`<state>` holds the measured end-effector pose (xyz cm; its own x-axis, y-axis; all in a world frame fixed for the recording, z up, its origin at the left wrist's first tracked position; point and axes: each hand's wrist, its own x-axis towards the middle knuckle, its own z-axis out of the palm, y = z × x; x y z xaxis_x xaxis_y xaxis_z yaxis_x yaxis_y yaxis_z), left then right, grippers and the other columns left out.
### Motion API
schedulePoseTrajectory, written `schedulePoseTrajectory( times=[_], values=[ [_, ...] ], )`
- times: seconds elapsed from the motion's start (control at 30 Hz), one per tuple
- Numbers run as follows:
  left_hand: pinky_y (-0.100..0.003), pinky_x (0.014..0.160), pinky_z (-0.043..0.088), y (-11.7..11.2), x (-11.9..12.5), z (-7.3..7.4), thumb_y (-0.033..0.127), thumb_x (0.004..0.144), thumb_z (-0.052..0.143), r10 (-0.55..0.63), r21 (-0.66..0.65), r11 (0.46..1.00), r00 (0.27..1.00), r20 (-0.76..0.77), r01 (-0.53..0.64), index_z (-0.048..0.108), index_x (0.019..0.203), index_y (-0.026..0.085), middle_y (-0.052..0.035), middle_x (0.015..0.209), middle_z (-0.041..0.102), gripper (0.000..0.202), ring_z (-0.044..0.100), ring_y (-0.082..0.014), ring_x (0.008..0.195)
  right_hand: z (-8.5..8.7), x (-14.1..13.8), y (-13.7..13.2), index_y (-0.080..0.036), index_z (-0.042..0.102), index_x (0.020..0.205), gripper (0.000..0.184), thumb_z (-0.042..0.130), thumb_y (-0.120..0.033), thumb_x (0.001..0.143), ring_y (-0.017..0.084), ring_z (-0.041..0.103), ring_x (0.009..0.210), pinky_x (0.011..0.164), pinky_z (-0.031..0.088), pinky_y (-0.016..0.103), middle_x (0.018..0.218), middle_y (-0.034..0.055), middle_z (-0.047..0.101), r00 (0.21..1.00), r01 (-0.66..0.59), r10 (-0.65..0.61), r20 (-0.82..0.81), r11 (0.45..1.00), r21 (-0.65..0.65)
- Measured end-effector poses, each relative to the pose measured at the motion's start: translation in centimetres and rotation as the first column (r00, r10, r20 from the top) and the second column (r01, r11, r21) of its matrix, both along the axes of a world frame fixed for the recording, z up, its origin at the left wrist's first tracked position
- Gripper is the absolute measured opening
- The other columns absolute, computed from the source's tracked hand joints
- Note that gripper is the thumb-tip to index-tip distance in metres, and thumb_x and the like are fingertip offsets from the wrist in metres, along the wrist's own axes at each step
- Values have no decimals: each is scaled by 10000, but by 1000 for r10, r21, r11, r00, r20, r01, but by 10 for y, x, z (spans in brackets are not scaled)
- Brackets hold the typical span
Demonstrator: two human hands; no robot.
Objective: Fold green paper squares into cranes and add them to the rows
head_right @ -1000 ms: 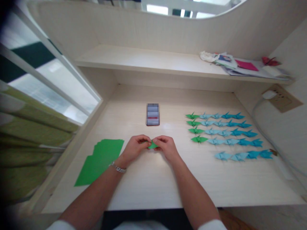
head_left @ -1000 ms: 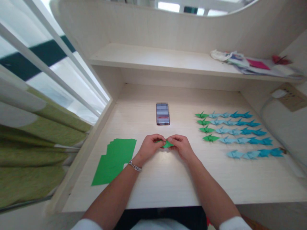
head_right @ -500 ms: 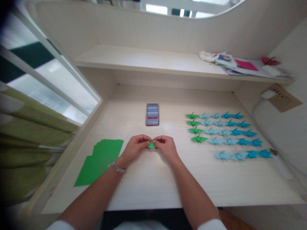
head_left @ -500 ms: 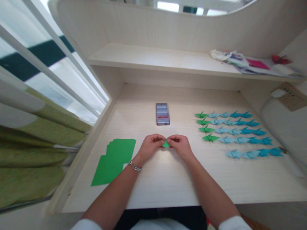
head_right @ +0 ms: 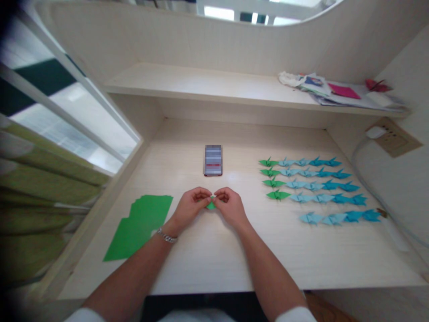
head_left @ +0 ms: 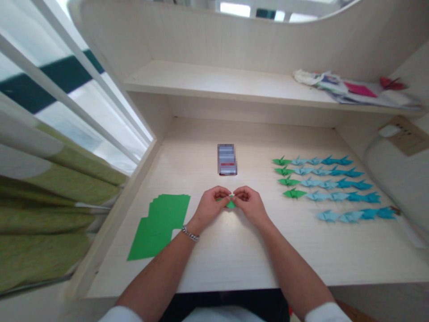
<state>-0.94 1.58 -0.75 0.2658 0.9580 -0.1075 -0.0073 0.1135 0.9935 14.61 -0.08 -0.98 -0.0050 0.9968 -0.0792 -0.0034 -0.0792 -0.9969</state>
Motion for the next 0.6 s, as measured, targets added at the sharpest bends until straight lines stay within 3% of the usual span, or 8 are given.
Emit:
schedulePoseTrajectory(
  times=[0.3, 0.6],
  values=[
    [-247, 662, 503, -1, -1, 0, 189, 648, 716, 58, 92, 994, 998, -34, -55, 613, 816, 135, -34, 754, 652, 205, 622, -130, 699, -4, -2, 0, -188, 569, 828, 211, 659, -227, 641, 124, 566, 591, 569, 443, 236, 653, -23, 602, 999, -30, 30, -26, 1000, -3],
    [-260, 586, 506, 1, -6, 6, 214, 627, 731, -11, -112, 994, 999, 51, 16, 637, 871, 110, -31, 665, 668, 281, 611, -130, 576, -2, 11, 3, -171, 585, 883, 232, 649, -207, 663, 110, 553, 568, 568, 431, 234, 641, -25, 608, 980, -145, 133, -149, 987, -69]
  ],
)
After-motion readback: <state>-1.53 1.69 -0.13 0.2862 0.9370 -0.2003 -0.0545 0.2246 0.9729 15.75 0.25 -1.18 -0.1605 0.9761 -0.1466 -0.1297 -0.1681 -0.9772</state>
